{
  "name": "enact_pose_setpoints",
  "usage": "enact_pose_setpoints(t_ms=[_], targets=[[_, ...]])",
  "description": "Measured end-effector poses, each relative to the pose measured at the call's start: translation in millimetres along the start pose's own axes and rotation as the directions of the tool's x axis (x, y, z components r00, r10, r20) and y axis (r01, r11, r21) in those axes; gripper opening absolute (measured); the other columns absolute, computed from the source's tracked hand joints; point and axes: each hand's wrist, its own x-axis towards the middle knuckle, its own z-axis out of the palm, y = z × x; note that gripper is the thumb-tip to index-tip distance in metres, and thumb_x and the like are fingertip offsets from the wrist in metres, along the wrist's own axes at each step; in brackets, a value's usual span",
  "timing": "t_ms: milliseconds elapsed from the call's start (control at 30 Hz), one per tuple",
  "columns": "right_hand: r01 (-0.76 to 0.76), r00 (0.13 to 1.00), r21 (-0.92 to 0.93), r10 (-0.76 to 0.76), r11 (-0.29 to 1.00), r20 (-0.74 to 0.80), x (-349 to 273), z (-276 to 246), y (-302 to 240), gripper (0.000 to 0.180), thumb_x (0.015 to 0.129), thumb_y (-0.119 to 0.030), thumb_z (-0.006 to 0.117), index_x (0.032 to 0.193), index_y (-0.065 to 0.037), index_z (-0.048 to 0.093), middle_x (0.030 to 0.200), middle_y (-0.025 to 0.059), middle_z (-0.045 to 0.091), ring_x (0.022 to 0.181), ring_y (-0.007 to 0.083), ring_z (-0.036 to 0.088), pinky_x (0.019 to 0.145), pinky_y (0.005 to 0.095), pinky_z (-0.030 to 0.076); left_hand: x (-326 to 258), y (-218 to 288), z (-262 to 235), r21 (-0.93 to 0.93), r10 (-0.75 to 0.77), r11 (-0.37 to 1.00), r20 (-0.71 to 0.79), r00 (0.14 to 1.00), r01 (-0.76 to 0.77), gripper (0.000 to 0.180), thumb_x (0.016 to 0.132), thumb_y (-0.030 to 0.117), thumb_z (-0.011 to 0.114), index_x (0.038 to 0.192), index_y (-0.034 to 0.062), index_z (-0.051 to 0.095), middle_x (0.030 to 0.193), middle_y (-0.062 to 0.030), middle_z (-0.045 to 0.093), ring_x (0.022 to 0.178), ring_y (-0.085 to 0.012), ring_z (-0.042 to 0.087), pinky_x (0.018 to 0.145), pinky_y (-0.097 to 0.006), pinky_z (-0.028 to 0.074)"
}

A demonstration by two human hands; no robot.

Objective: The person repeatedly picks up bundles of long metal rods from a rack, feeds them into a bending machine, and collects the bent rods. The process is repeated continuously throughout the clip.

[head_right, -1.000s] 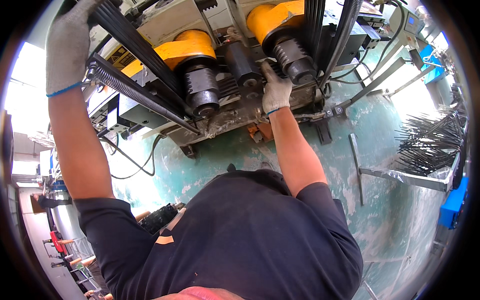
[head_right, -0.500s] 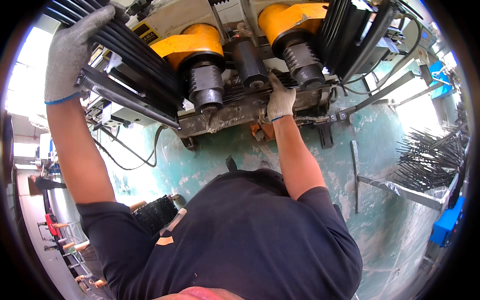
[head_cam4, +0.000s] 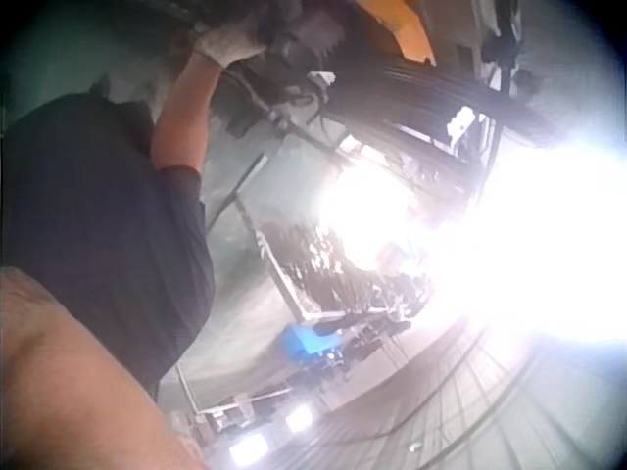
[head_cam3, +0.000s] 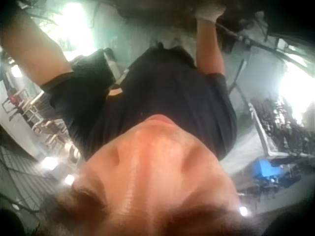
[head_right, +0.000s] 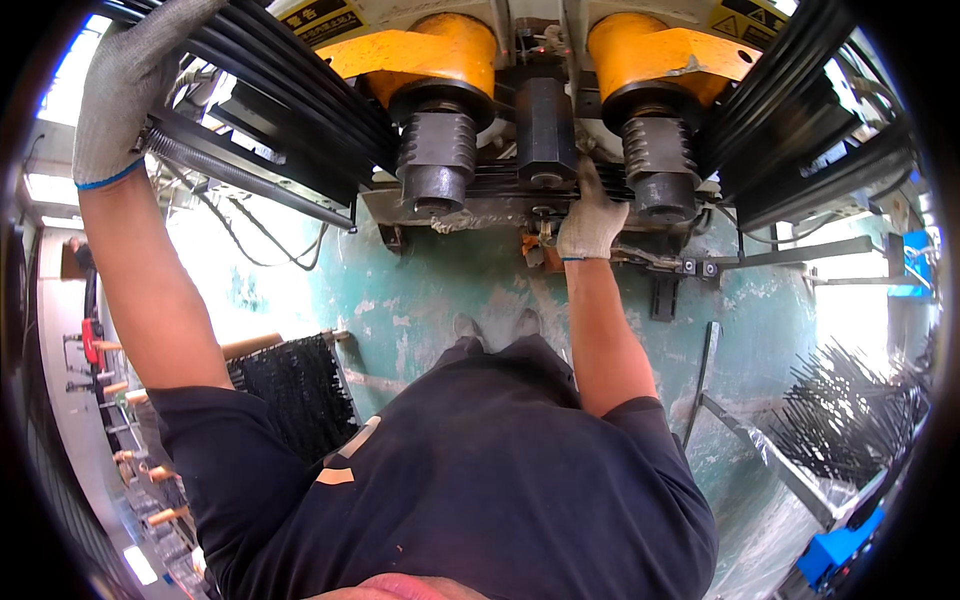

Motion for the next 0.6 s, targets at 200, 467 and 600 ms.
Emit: enact_pose_setpoints(t_ms=[200, 467, 600], targets=[[0.433, 0.901, -0.705, -0.256, 0.562, 0.35, -1, -22, 4, 0.048, 0.088, 0.012, 0.054, 0.134, 0.005, 0.064, 0.123, 0.0129, 0.071, 0.111, 0.0189, 0.068, 0.103, 0.0311, 0.052, -3, 10, 3, 0.019, -0.001, 1.0, -0.015, 1.0, 0.002, 0.038, 0.093, 0.016, 0.068, 0.124, -0.0031, 0.058, 0.097, -0.013, 0.072, 0.091, -0.0222, 0.072, 0.086, -0.034, 0.058], [0.072, 0.997, -0.151, -0.066, 0.986, 0.044, -3, 2, -11, 0.035, 0.089, 0.012, 0.06, 0.122, 0.007, 0.068, 0.125, 0.0116, 0.07, 0.11, 0.0194, 0.067, 0.1, 0.0319, 0.053, 6, 3, -2, -0.016, -0.044, 0.999, 0.027, 0.999, 0.045, 0.028, 0.093, 0.011, 0.067, 0.119, -0.0009, 0.062, 0.099, -0.0099, 0.072, 0.091, -0.0214, 0.072, 0.087, -0.035, 0.059], [0.115, 0.988, -0.244, -0.085, 0.963, 0.131, 6, -18, 7, 0.044, 0.092, 0.009, 0.053, 0.134, 0.003, 0.063, 0.133, 0.0129, 0.067, 0.117, 0.0226, 0.066, 0.105, 0.0318, 0.051, 4, 5, -3, 0.108, -0.055, 0.993, 0.031, 0.998, 0.051, 0.035, 0.094, 0.016, 0.069, 0.123, -0.002, 0.064, 0.105, -0.013, 0.073, 0.102, -0.0234, 0.07, 0.097, -0.037, 0.056]])
